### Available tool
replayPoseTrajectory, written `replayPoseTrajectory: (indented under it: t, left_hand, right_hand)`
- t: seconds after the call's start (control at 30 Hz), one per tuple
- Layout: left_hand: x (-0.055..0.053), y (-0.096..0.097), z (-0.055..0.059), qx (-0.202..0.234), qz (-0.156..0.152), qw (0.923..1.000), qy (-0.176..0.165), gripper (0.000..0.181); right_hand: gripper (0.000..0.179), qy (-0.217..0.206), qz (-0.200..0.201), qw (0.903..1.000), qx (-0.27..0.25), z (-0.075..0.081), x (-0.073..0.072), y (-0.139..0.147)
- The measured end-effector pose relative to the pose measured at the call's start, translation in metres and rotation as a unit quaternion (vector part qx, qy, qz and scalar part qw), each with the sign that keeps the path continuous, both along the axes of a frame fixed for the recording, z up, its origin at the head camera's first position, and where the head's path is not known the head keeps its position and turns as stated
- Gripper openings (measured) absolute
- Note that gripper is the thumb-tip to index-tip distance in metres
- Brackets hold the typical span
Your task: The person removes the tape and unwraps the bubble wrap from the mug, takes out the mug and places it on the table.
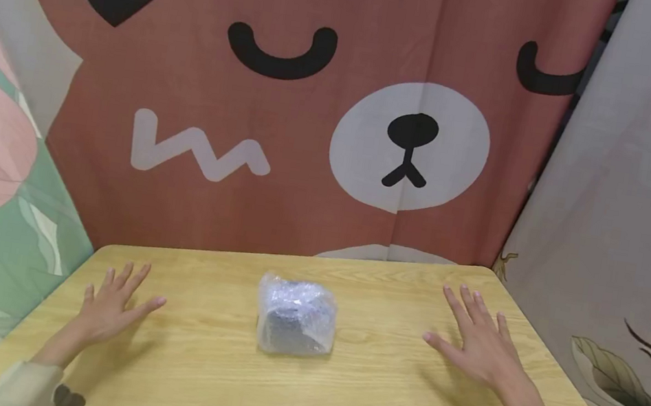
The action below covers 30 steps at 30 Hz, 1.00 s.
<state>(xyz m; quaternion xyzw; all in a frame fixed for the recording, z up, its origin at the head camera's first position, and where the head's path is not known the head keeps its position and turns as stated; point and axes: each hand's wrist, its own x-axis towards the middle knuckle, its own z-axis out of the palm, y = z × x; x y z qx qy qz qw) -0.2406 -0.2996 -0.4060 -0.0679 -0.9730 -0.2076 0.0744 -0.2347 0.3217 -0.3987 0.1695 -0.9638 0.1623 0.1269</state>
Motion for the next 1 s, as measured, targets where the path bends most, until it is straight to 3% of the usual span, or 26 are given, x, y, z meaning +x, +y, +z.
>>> replayPoseTrajectory:
  t: [0.33, 0.73, 1.0]
  left_hand:
    - [0.000, 0.001, 0.002, 0.013, -0.005, 0.9997, 0.019, 0.089]
    - [-0.004, 0.009, 0.013, 0.072, -0.034, 0.9952, 0.056, 0.084]
    - [-0.006, 0.021, 0.021, 0.099, -0.046, 0.9910, 0.077, 0.081]
  right_hand:
    - [0.088, 0.020, 0.009, 0.9985, -0.049, 0.006, 0.002, -0.004]
    - [0.088, 0.065, 0.051, 0.9892, -0.121, 0.011, -0.002, -0.015]
    - [0.084, 0.055, 0.023, 0.9853, -0.160, 0.019, 0.003, -0.019]
